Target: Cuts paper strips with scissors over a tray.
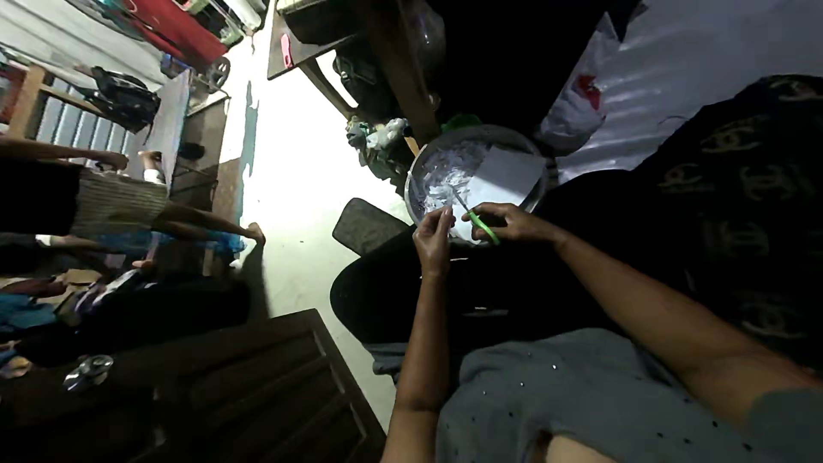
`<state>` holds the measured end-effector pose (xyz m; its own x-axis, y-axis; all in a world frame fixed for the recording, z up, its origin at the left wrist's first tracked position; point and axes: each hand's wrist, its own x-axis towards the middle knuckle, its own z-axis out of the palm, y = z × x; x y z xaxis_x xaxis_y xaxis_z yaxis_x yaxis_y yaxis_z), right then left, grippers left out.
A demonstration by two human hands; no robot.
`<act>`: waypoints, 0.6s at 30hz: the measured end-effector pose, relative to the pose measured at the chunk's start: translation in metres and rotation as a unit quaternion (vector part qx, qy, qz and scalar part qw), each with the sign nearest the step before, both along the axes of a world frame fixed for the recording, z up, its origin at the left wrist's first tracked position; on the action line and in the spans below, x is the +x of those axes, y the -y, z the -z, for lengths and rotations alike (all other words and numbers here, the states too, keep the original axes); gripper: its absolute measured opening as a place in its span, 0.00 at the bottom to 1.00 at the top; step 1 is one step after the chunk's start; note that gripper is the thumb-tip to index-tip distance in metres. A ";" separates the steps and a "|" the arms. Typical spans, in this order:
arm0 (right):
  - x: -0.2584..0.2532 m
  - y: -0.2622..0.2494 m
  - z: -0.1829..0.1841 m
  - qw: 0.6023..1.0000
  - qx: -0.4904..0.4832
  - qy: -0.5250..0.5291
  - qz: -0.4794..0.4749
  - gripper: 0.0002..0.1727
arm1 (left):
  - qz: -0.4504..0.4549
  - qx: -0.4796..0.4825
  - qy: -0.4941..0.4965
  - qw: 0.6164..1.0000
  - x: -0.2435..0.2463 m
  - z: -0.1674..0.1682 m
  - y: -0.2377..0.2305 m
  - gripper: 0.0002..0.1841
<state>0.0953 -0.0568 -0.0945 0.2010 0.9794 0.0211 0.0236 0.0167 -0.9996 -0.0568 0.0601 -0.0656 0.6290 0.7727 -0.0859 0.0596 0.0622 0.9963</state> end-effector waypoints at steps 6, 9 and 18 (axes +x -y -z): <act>0.001 0.000 0.000 1.000 0.001 -0.031 0.004 0.23 | 0.002 -0.014 0.008 1.000 0.001 0.001 0.003 0.06; 0.000 0.000 -0.002 0.999 -0.001 -0.031 0.005 0.22 | 0.002 -0.014 0.008 1.000 0.000 0.000 0.004 0.06; 0.000 0.001 -0.003 0.999 -0.010 -0.032 0.000 0.22 | 0.004 -0.014 0.013 1.000 0.001 -0.005 0.006 0.05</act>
<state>0.0951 -0.0583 -0.0910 0.2013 0.9795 -0.0105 -0.0408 -0.0024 -0.9992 -0.0558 0.0540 -0.0610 0.6376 0.7650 -0.0911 0.0351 0.0893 0.9954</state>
